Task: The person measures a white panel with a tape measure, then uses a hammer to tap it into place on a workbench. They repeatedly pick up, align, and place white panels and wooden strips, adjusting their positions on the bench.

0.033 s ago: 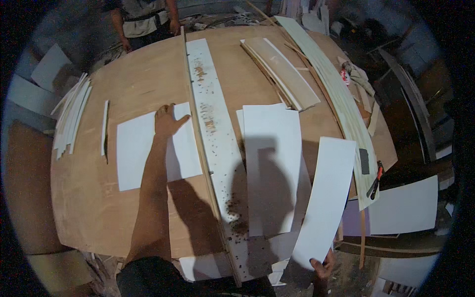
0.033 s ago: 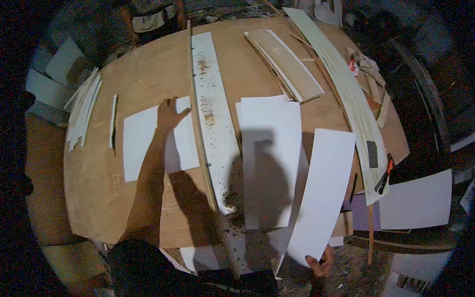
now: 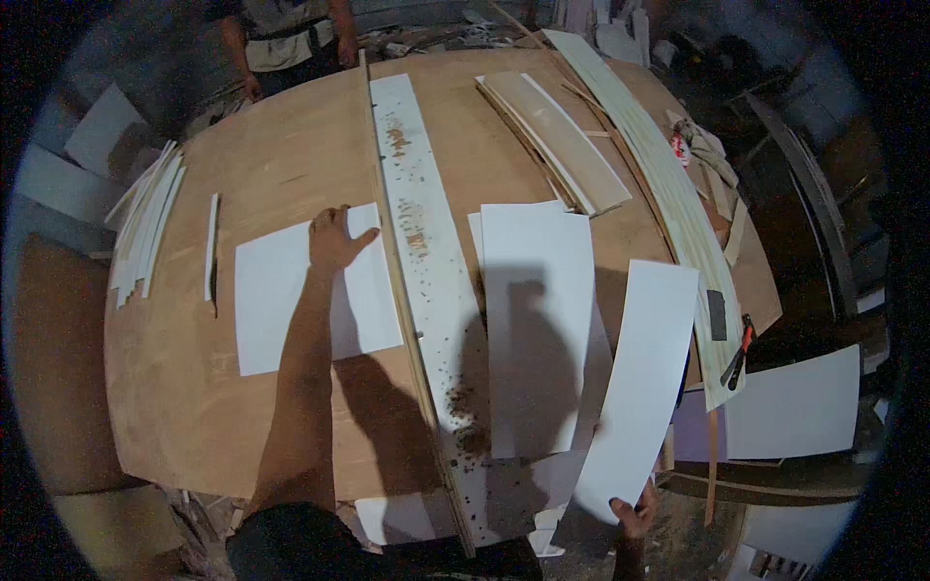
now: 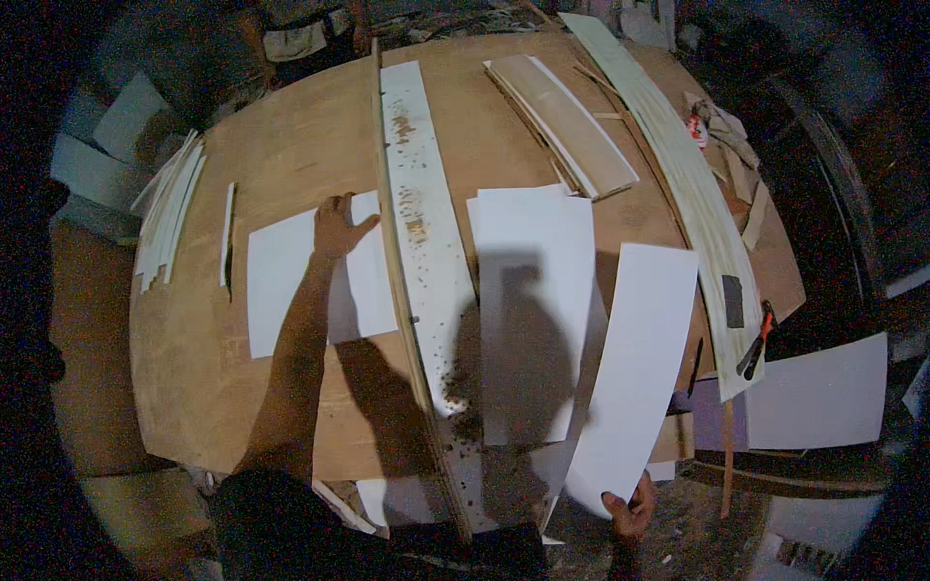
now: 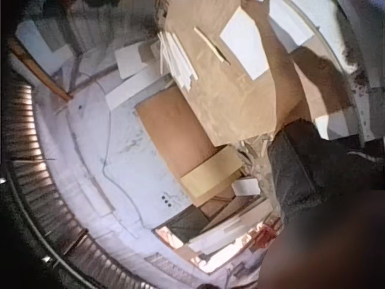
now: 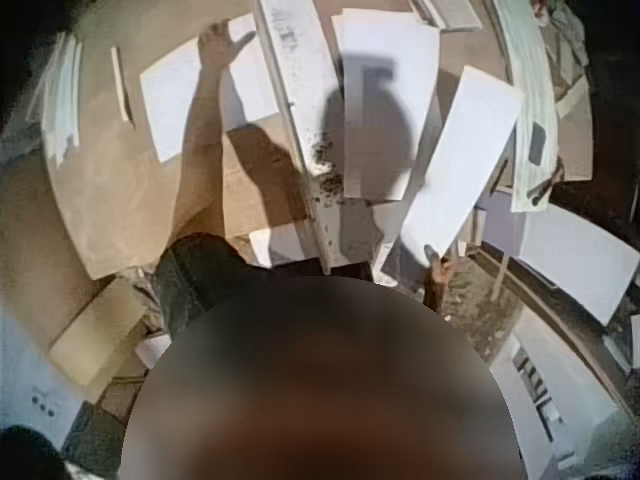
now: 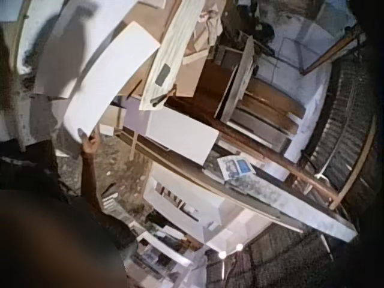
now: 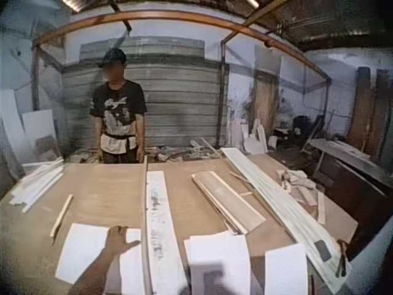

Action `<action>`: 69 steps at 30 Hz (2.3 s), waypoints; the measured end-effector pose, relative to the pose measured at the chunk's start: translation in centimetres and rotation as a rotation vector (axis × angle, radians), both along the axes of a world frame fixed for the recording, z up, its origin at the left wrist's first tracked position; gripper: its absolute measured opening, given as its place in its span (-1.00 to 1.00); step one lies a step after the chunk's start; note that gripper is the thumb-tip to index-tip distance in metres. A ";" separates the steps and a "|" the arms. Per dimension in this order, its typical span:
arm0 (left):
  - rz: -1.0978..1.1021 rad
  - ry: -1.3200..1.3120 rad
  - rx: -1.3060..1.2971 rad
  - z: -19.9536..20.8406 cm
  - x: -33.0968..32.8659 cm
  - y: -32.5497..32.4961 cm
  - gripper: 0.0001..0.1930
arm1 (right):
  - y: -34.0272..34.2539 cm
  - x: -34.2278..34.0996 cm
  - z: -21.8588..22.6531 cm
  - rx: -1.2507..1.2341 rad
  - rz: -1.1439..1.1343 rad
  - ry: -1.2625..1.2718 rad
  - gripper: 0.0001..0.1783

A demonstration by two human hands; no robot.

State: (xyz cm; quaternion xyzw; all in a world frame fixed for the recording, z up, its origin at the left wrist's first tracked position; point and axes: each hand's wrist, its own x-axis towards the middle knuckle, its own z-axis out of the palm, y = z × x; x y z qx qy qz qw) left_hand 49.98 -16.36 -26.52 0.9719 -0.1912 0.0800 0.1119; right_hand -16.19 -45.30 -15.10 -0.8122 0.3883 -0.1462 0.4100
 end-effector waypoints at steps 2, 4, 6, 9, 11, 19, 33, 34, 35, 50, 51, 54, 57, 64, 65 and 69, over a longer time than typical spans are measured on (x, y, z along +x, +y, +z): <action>-0.031 0.011 -0.063 0.0 -2.7 0.7 -0.05 | -0.3 2.2 0.4 0.390 -0.050 -0.253 -0.20; -0.023 -0.029 -0.091 0.0 -5.5 0.8 -0.05 | -0.7 4.7 1.0 0.319 -0.045 -0.187 -0.20; 0.002 -0.009 -0.081 0.2 -9.3 1.1 -0.05 | -0.6 6.3 1.7 0.348 -0.023 -0.205 -0.21; 0.034 0.054 -0.126 0.7 -15.2 1.5 -0.03 | -0.6 7.5 2.5 0.469 0.041 -0.304 -0.27; 0.042 0.061 -0.117 1.0 -19.8 2.1 -0.01 | -0.6 7.9 2.8 0.458 0.144 -0.245 -0.27; 0.054 0.083 -0.142 2.2 -30.1 3.7 -0.05 | 2.0 10.1 2.4 0.417 0.471 -0.303 -0.38; -0.275 1.154 -2.289 7.7 -39.2 14.4 0.00 | 10.1 18.6 1.1 0.485 1.140 0.205 -0.21; -0.067 1.052 -2.323 8.3 -40.4 15.7 -0.12 | 11.1 20.4 1.3 0.366 1.227 0.286 -0.19; 0.242 1.000 -1.998 8.7 -40.4 17.6 -0.24 | 12.7 22.2 1.4 0.356 1.258 0.355 -0.18; 0.878 0.255 -2.084 -1.0 -40.6 54.3 -0.39 | 38.9 11.6 -12.6 0.385 1.252 0.214 -0.56; 0.883 0.264 -2.027 -2.3 -40.6 55.8 -0.36 | 38.5 7.7 -13.6 0.514 1.300 0.139 -0.44; 0.927 0.325 -1.887 -5.3 -40.1 58.9 -0.25 | 43.1 4.9 -16.9 1.125 0.805 0.237 -0.42; 0.990 0.627 -1.830 -4.5 -40.0 60.4 -0.04 | 45.3 5.6 -17.6 1.171 0.516 0.112 -0.43; 0.562 0.589 -0.402 6.5 -39.5 61.2 -0.43 | 46.2 6.1 -20.3 0.113 0.828 0.023 -0.52; 0.410 0.416 -0.393 7.2 -39.0 60.9 -0.40 | 46.6 6.4 -20.9 0.337 0.768 0.058 -0.56; 0.126 0.127 0.054 7.6 -35.6 59.3 0.02 | 48.1 7.0 -21.1 1.481 0.196 -0.141 -0.66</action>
